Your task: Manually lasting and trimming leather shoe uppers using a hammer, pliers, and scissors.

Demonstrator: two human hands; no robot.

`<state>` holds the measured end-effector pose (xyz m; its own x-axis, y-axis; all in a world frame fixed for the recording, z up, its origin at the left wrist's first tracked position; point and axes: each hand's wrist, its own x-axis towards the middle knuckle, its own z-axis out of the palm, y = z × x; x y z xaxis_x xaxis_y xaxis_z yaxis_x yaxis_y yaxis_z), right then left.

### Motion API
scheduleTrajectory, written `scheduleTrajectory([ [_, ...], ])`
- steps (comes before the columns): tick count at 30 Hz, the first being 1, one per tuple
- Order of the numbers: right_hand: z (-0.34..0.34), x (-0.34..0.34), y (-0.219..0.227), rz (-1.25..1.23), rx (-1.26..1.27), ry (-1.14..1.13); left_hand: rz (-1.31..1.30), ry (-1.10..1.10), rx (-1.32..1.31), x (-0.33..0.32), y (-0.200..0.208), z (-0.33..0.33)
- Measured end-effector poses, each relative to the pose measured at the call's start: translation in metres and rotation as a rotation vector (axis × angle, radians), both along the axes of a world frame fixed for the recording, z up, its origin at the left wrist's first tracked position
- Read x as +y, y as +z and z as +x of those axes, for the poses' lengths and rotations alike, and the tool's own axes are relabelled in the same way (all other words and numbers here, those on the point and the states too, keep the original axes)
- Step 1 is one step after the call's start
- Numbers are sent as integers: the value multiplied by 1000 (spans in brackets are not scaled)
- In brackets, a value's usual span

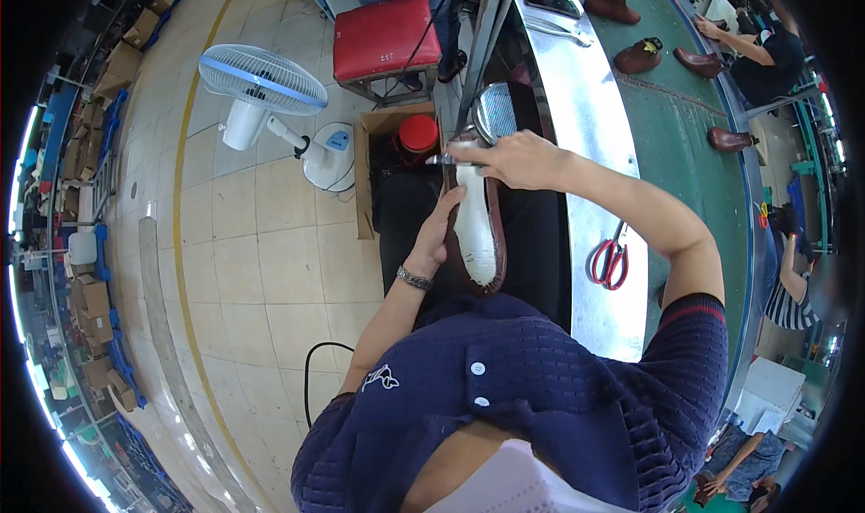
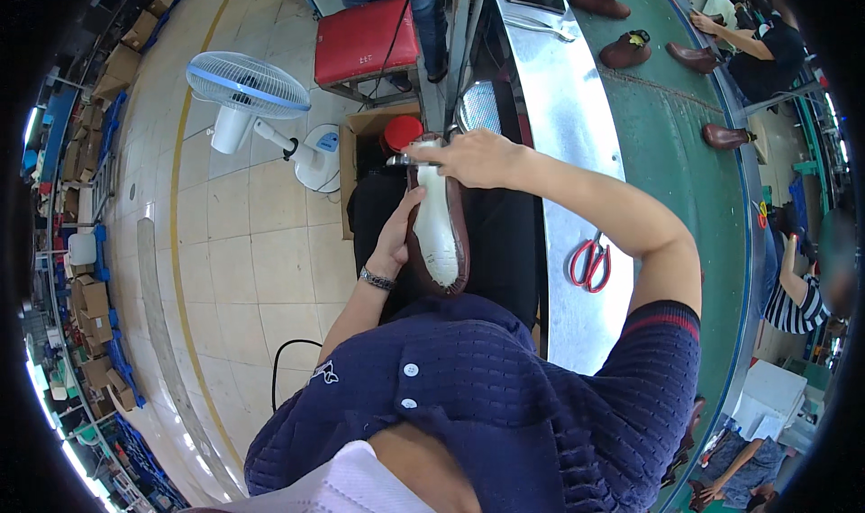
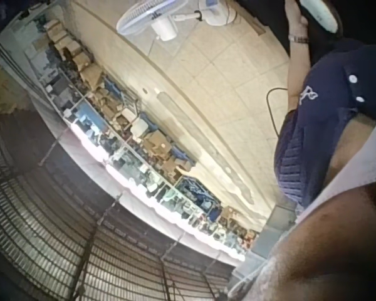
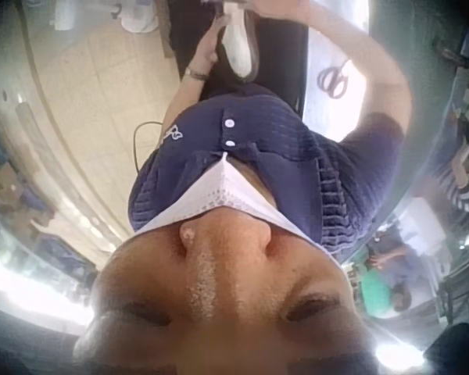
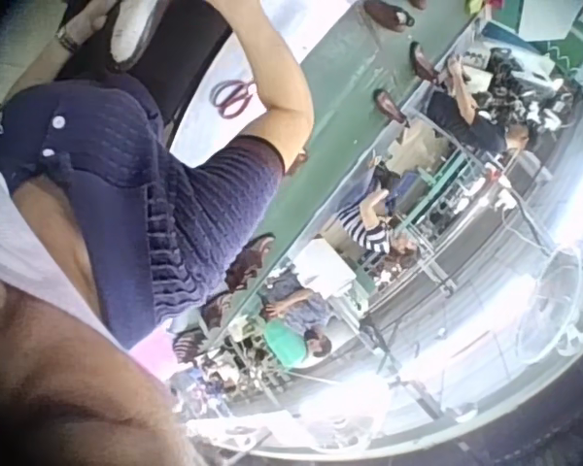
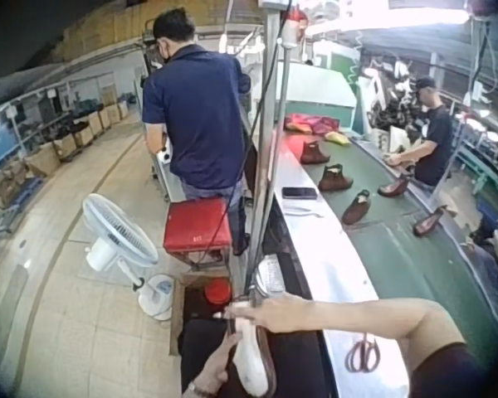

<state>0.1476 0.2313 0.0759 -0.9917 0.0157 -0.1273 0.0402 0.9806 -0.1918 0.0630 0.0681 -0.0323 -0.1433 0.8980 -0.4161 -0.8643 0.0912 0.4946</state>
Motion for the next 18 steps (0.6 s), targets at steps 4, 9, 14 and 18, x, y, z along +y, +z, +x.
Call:
scheduleTrajectory([
  [4,-6,-3,31,50,-100,0,-40,16,21,-1,-4,-7],
  [9,8,-10,1,-134,-33,-71,-26,-84,35,-4,1,-9],
  [14,3,-19,24,53,-121,30,-44,-146,-1,-8,2,-18],
  [18,11,-23,9,-197,73,-57,-15,-183,128,-12,4,-20],
])
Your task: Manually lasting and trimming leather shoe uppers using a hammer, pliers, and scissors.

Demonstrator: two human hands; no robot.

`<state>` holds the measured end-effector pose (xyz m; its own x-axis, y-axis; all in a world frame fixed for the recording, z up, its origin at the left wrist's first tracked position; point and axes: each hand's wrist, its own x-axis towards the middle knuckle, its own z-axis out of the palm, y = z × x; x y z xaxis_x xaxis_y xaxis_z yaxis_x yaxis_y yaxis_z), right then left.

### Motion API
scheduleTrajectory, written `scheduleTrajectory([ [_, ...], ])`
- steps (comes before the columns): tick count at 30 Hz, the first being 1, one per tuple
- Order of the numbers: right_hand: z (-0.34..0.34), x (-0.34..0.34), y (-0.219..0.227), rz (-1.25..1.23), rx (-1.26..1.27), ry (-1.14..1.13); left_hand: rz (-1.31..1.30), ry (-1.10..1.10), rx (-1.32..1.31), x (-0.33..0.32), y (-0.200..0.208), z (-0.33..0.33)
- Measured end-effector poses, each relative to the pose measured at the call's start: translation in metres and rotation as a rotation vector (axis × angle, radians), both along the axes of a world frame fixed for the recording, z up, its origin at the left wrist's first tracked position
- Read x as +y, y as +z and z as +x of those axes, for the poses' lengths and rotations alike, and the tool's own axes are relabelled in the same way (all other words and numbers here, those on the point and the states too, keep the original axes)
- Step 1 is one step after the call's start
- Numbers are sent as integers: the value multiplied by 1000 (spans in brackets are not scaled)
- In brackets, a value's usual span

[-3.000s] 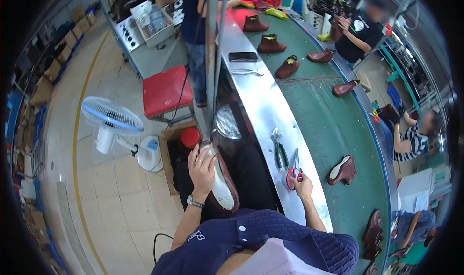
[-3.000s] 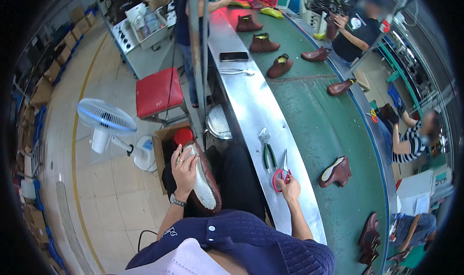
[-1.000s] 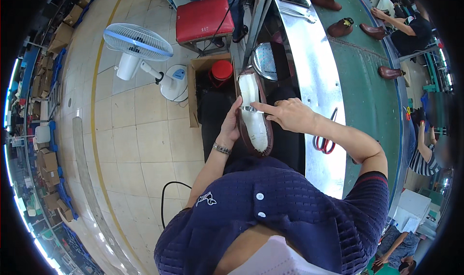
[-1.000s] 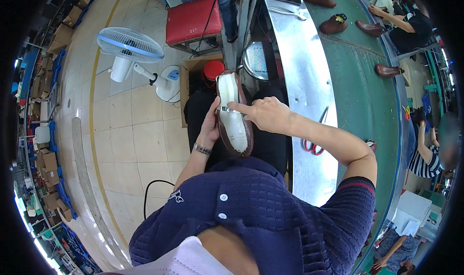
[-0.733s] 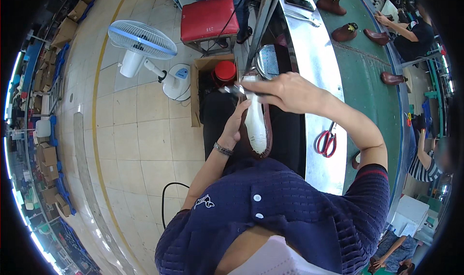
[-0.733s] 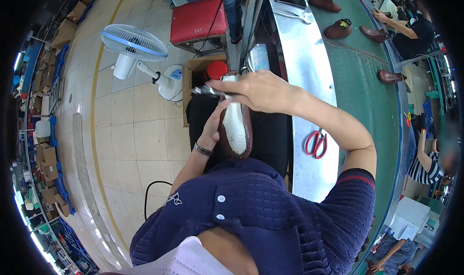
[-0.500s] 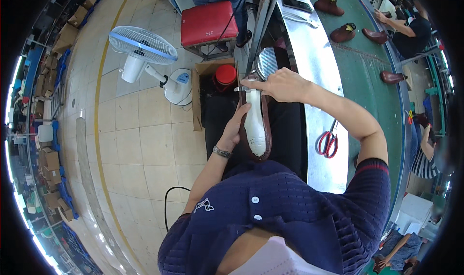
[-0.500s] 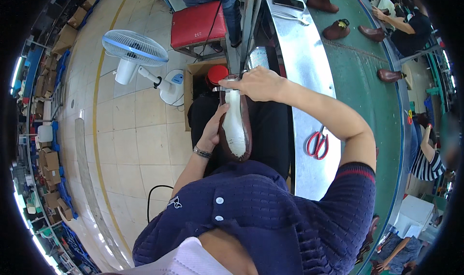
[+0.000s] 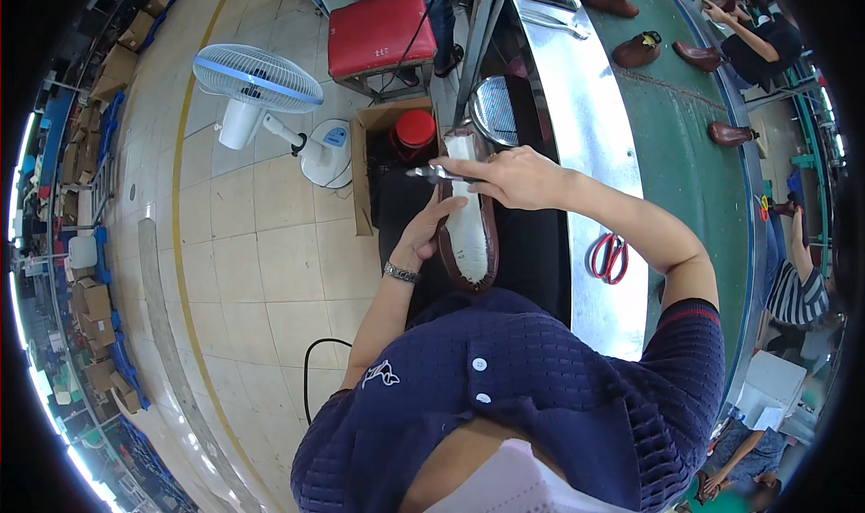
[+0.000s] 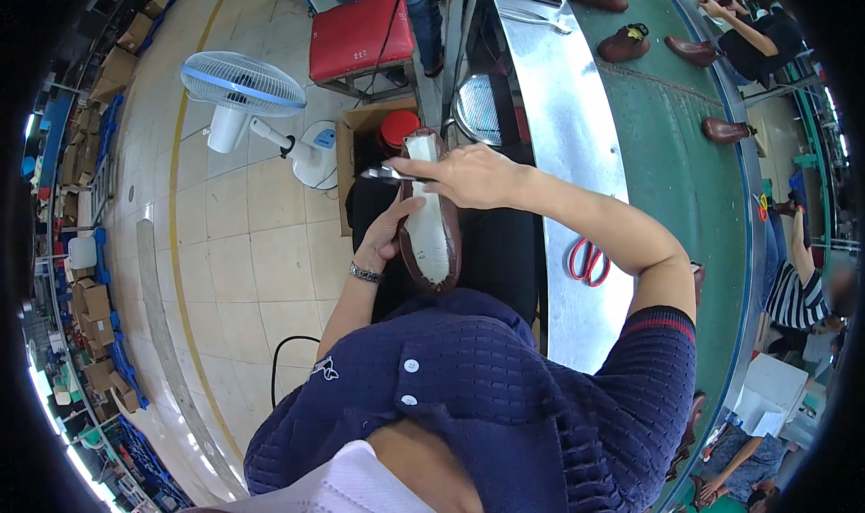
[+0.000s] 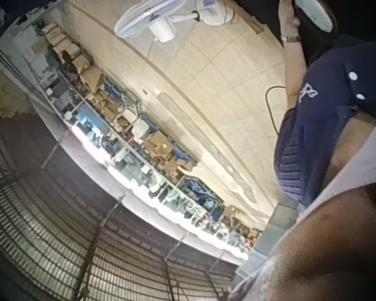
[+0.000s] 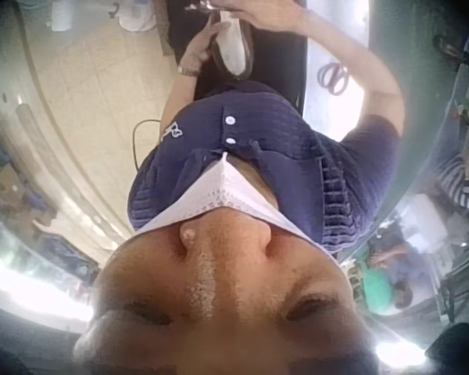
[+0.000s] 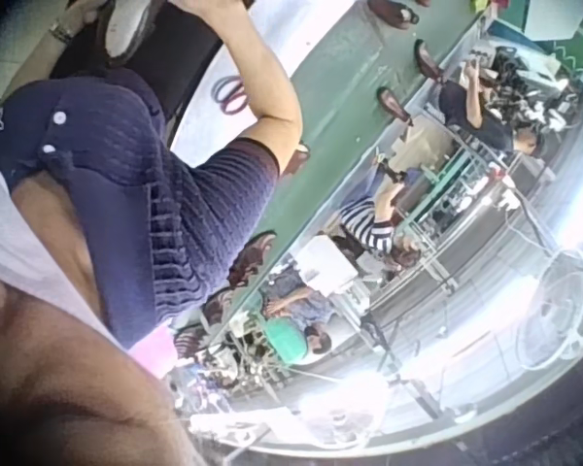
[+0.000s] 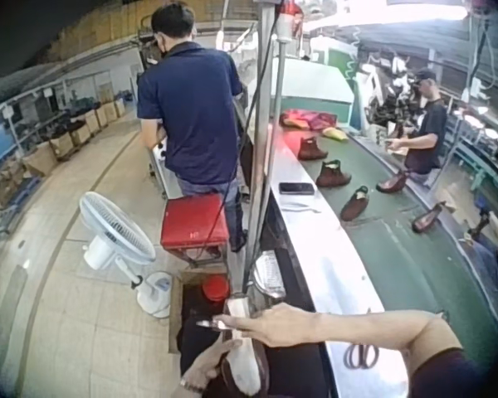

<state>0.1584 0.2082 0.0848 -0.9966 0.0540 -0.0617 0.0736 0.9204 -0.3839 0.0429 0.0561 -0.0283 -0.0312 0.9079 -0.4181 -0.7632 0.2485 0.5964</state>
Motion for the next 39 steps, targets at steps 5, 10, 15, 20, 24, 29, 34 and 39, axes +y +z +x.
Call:
scheduleTrajectory([
  [5,3,-2,13,113,-155,59,-37,83,-147,-21,-11,14],
  [10,13,-9,1,-29,-115,-52,25,151,-364,-29,1,33],
  [15,11,-11,17,137,-182,104,-39,288,50,-28,15,44],
  [20,20,-31,7,-133,-27,62,-85,98,132,-35,5,35],
  [24,21,-35,16,128,-267,114,-6,54,150,-44,-8,36],
  [29,34,-48,9,-22,-162,27,-43,-151,168,-49,16,41],
  [34,49,-59,15,94,-134,191,-48,-117,198,-54,-2,50],
  [39,81,-55,-10,41,-177,-56,23,-362,503,-46,4,52],
])
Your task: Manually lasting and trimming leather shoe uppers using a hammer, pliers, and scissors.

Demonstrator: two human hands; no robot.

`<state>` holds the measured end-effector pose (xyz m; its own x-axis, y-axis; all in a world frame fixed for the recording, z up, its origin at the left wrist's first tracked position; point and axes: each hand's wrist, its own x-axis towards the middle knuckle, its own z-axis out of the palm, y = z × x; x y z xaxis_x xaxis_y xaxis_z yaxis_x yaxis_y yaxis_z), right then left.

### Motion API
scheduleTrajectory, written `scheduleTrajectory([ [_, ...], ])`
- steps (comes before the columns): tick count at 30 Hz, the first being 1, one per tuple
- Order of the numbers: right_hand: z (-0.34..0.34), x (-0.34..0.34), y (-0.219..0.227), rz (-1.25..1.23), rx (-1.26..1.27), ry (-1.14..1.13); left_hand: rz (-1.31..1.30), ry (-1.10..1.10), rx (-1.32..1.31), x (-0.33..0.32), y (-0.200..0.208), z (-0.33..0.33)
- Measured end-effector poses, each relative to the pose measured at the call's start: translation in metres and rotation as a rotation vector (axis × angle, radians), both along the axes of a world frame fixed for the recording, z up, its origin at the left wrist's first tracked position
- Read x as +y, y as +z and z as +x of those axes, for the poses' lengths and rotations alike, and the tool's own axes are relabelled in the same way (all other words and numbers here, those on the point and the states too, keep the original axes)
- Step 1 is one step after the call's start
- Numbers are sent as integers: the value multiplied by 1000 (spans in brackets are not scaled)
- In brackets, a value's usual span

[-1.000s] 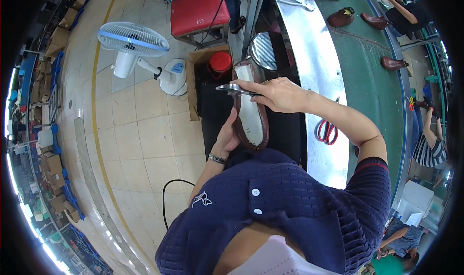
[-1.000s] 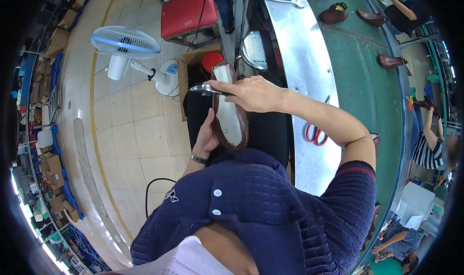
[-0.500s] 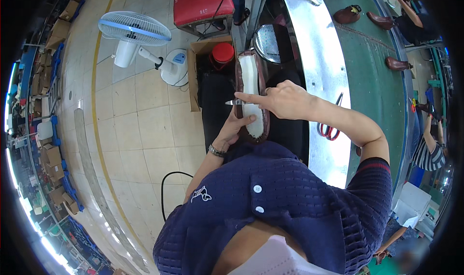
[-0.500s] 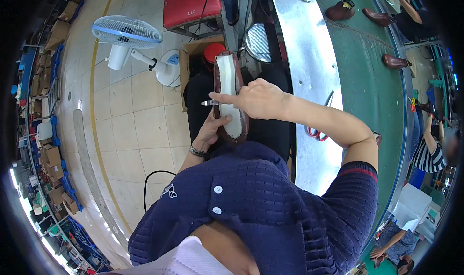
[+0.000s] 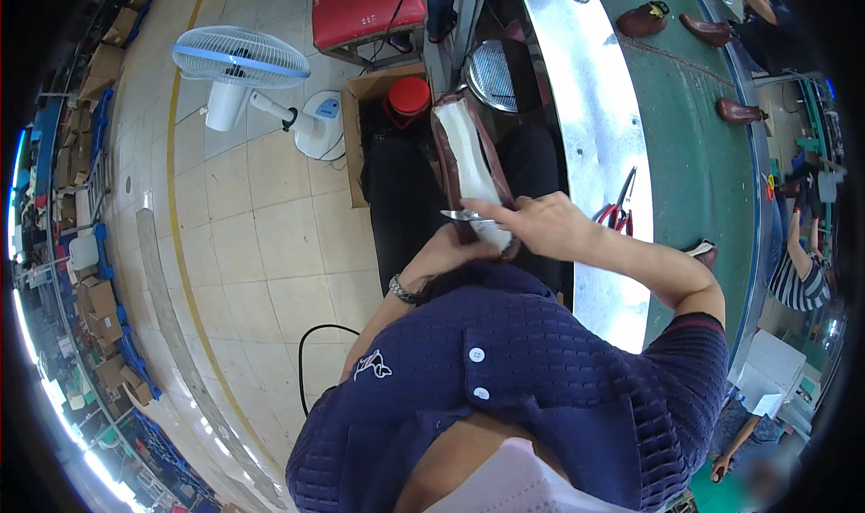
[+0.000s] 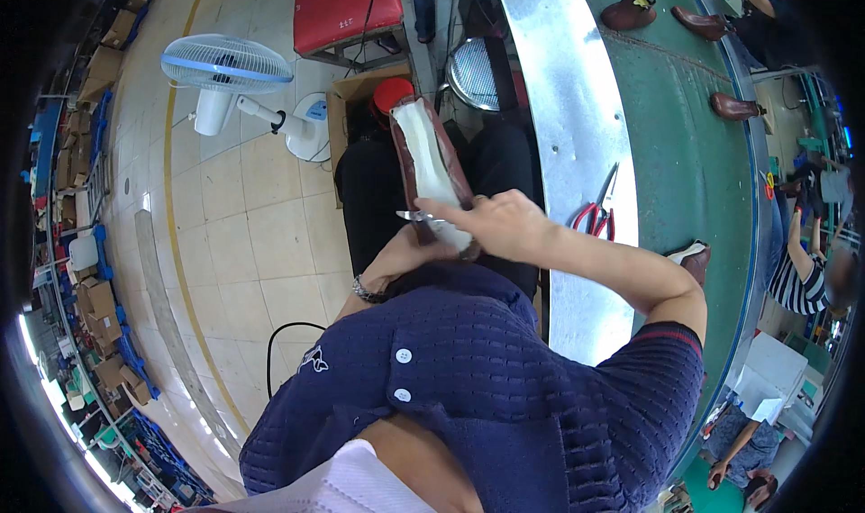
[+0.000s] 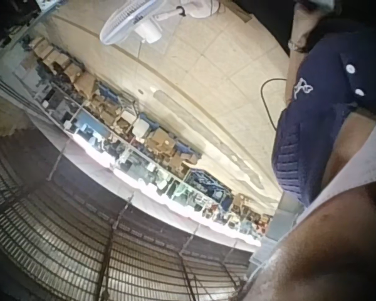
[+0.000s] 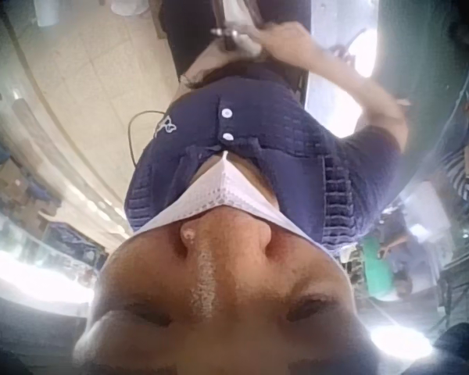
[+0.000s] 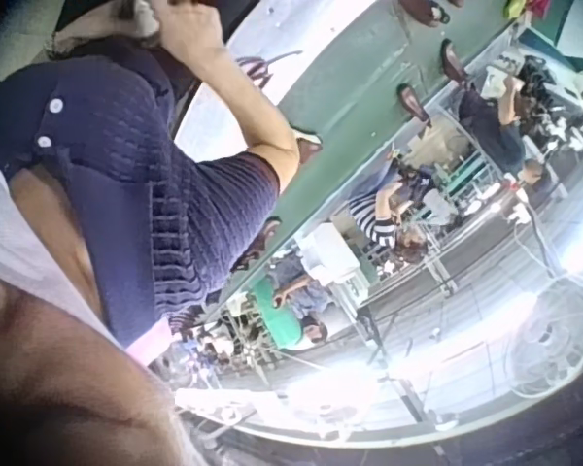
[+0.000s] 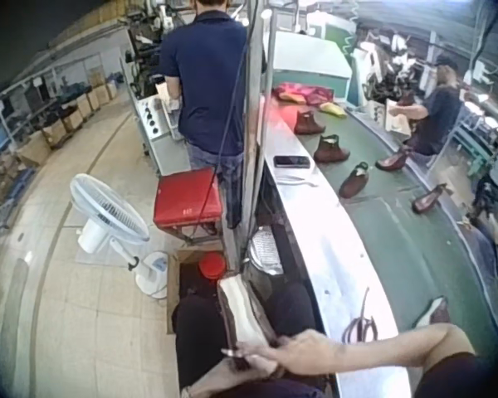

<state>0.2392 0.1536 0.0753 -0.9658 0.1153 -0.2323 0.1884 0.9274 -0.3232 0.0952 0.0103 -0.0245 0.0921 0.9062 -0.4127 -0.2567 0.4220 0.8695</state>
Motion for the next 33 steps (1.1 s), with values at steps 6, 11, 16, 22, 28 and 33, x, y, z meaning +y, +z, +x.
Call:
scheduleTrajectory([
  [6,45,23,7,-71,-122,-395,405,12,541,60,63,-12],
  [11,43,47,-8,-455,57,-796,707,-25,1075,174,27,-50],
  [16,39,64,-7,-717,94,-897,636,-53,934,217,20,-78],
  [22,18,88,-3,-995,115,-967,427,114,1184,233,25,-68],
  [28,-12,122,13,-892,-144,-786,510,-194,1064,194,33,-64],
  [33,-31,120,40,-862,-381,-820,614,64,1349,153,33,-26],
])
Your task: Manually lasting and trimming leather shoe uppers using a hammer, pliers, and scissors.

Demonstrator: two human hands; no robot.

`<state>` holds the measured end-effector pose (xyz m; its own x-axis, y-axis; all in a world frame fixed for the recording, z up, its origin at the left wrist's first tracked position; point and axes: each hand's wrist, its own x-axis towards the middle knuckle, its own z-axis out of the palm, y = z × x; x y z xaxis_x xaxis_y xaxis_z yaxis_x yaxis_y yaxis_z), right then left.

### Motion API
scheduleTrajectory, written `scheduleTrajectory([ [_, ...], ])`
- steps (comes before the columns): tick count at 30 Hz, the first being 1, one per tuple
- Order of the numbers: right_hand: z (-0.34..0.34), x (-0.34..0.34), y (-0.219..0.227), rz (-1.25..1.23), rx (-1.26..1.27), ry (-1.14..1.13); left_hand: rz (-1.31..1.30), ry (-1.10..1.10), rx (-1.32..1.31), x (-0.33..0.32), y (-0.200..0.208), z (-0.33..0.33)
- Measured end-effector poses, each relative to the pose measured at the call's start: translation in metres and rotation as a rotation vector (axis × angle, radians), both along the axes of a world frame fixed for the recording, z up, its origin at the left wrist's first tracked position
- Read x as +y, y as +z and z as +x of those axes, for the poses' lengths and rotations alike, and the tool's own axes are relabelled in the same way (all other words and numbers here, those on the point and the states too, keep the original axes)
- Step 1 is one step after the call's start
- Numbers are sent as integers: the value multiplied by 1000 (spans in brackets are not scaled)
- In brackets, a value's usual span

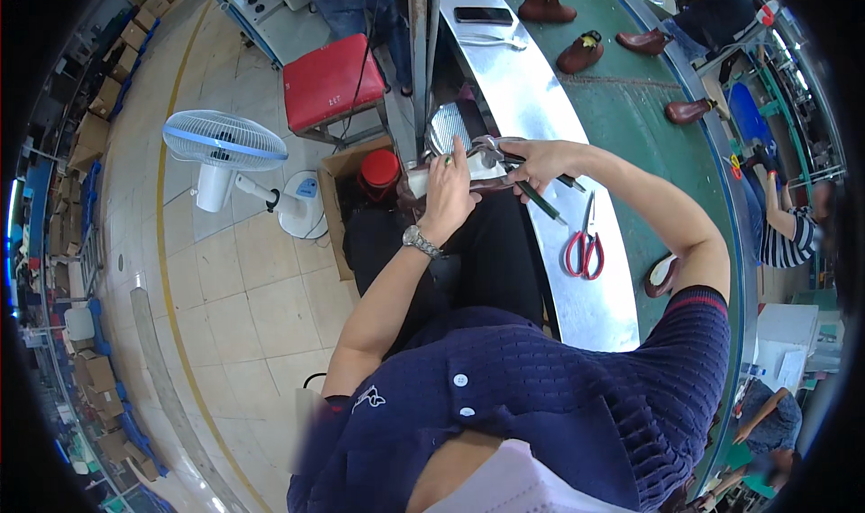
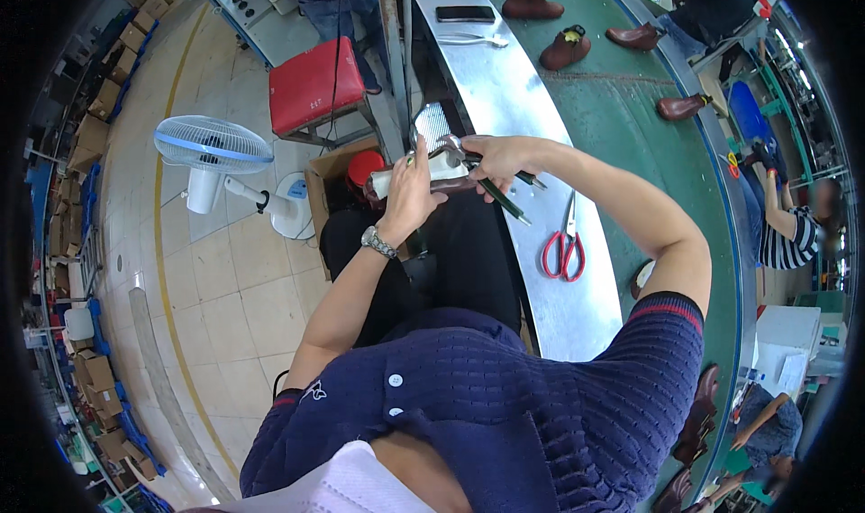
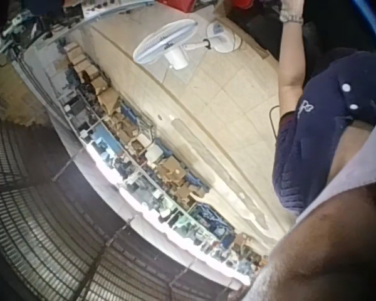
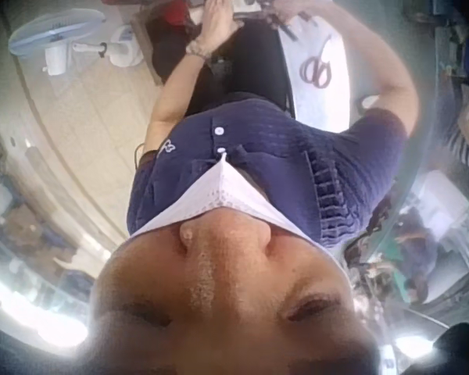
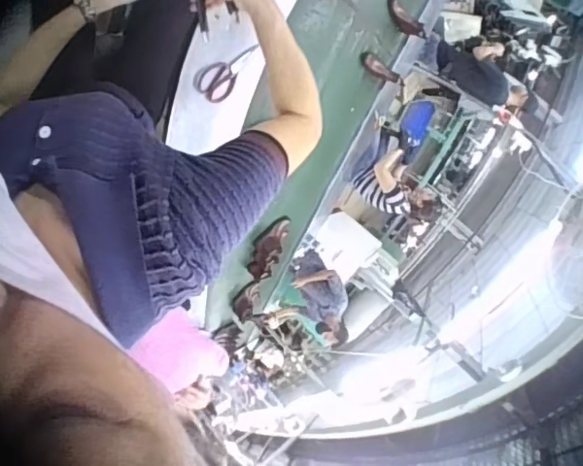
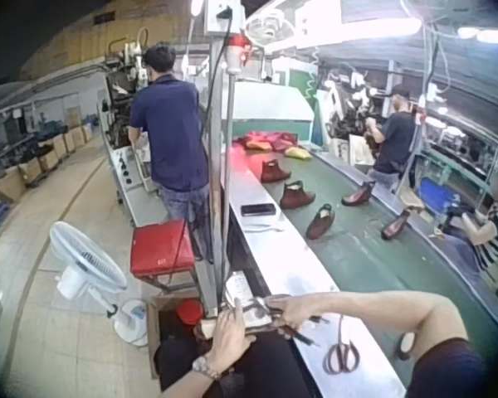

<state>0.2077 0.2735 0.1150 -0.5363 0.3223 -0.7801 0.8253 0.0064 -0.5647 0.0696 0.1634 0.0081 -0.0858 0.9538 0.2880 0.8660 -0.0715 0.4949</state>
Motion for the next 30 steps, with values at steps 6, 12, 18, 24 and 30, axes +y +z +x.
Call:
scheduleTrajectory([
  [6,26,-39,-41,437,151,33,95,-41,-52,-6,-5,1],
  [12,41,-56,-62,802,352,46,139,-37,-114,-13,-3,6],
  [18,46,-51,-56,852,326,139,133,-50,-79,-14,-12,7],
  [24,41,-44,-37,1257,-28,603,180,-88,101,-15,-23,5],
  [30,22,-25,5,897,327,290,184,-38,231,-11,-29,6],
])
